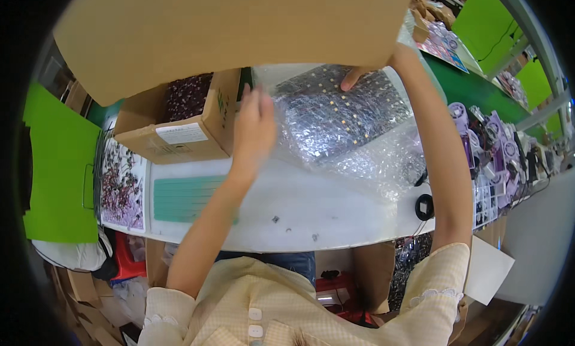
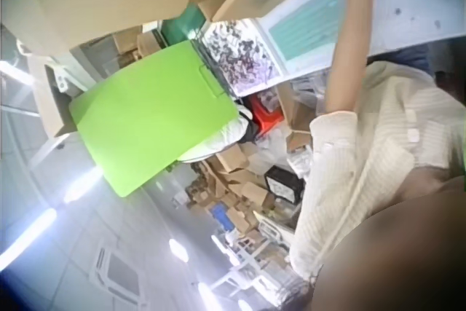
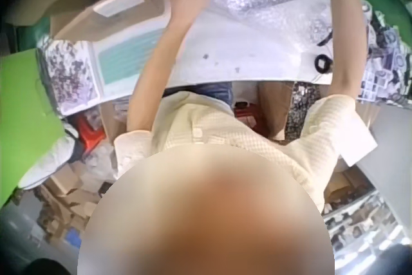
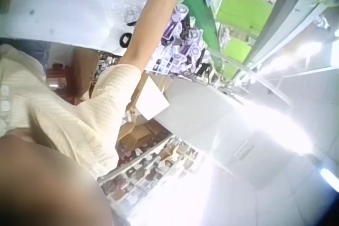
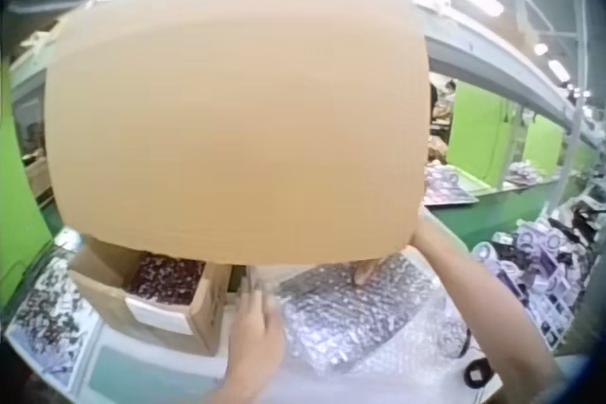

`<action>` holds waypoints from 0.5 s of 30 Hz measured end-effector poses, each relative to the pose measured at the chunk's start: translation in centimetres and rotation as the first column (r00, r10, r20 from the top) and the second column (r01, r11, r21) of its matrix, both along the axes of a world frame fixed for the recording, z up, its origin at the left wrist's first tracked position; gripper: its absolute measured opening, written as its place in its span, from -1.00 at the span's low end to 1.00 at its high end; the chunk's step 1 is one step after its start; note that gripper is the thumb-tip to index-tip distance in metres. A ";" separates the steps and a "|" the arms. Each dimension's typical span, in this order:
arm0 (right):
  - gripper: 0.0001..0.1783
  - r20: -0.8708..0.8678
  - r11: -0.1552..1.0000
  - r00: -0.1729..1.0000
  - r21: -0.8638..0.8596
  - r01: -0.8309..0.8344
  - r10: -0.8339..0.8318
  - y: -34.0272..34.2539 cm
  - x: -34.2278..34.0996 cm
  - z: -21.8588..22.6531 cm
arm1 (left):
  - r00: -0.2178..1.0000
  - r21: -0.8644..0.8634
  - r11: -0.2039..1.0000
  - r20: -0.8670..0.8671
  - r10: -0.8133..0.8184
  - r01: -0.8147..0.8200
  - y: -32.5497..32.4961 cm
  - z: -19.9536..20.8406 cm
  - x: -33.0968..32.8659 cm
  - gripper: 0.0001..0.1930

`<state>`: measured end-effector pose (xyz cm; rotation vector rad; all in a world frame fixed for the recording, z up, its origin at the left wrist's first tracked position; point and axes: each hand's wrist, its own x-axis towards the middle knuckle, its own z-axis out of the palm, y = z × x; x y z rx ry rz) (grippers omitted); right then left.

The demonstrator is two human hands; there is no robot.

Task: The person assembles printed circuit boards by attaching electronic components to them by hand.

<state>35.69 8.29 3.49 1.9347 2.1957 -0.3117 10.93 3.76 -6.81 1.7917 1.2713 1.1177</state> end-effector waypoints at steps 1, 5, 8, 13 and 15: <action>-0.23 -0.091 0.996 0.995 0.077 -0.032 0.039 -1.0 -1.1 1.2 | 1.000 0.009 1.000 -0.026 -0.010 0.010 -2.3 0.0 -1.0 -0.30; -0.32 0.038 0.967 0.996 0.242 -0.083 0.076 -2.7 -4.0 2.9 | 0.980 -0.358 0.919 -0.042 -0.193 0.166 -7.9 2.1 -2.3 -0.15; -0.29 0.068 0.966 0.987 0.205 -0.159 0.148 -0.9 -1.5 2.3 | 0.970 -0.190 0.955 -0.039 -0.239 0.227 -7.9 -0.6 -1.4 -0.04; -0.68 -0.385 1.000 0.923 -0.030 -0.002 -0.010 1.1 5.5 -0.8 | 0.988 -0.128 0.981 -0.028 -0.151 0.147 -5.5 0.7 -1.6 -0.13; -0.69 -0.451 0.977 0.880 -0.205 0.058 -0.147 0.9 6.2 -1.3 | 0.976 -0.007 0.997 -0.202 -0.081 0.082 -4.3 2.6 -1.1 -0.09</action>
